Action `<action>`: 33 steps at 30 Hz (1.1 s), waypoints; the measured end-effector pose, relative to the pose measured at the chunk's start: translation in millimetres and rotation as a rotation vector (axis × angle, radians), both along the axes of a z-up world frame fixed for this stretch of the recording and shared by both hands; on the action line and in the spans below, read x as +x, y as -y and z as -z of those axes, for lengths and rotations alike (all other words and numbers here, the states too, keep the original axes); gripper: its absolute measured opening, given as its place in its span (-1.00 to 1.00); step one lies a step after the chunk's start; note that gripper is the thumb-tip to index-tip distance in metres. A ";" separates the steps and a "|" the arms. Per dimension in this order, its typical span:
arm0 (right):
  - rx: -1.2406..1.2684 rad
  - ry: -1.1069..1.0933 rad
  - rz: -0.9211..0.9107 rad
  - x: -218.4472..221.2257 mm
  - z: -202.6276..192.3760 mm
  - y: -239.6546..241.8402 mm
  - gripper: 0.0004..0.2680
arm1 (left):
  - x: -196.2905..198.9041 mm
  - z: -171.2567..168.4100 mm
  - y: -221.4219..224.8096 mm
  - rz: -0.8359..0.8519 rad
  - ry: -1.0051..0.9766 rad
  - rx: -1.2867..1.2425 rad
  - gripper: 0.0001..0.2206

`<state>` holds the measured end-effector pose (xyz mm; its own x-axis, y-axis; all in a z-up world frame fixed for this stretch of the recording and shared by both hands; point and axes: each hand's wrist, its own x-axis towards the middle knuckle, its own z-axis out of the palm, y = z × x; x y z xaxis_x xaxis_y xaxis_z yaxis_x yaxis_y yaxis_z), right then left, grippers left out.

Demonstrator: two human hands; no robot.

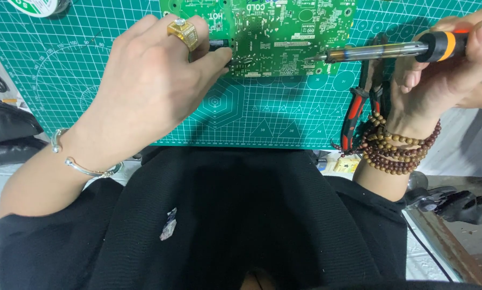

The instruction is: Soldering and desoldering electronic components on a printed circuit board using a soldering iron.

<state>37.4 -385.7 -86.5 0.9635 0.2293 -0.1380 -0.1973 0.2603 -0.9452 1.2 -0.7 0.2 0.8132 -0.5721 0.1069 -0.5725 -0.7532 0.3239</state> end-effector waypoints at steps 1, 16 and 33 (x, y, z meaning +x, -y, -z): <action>0.000 0.000 0.001 0.4 -0.3 -0.4 -0.86 | 0.3 0.1 -0.2 0.001 0.000 0.000 -0.90; 0.011 -0.021 -0.013 0.5 -4.8 -4.3 -0.85 | 0.5 2.8 -0.8 0.002 -0.047 -0.053 -0.94; -0.358 0.313 -0.246 4.7 -18.1 -37.4 -0.72 | 7.6 -7.6 -3.8 0.036 -0.031 0.142 -0.93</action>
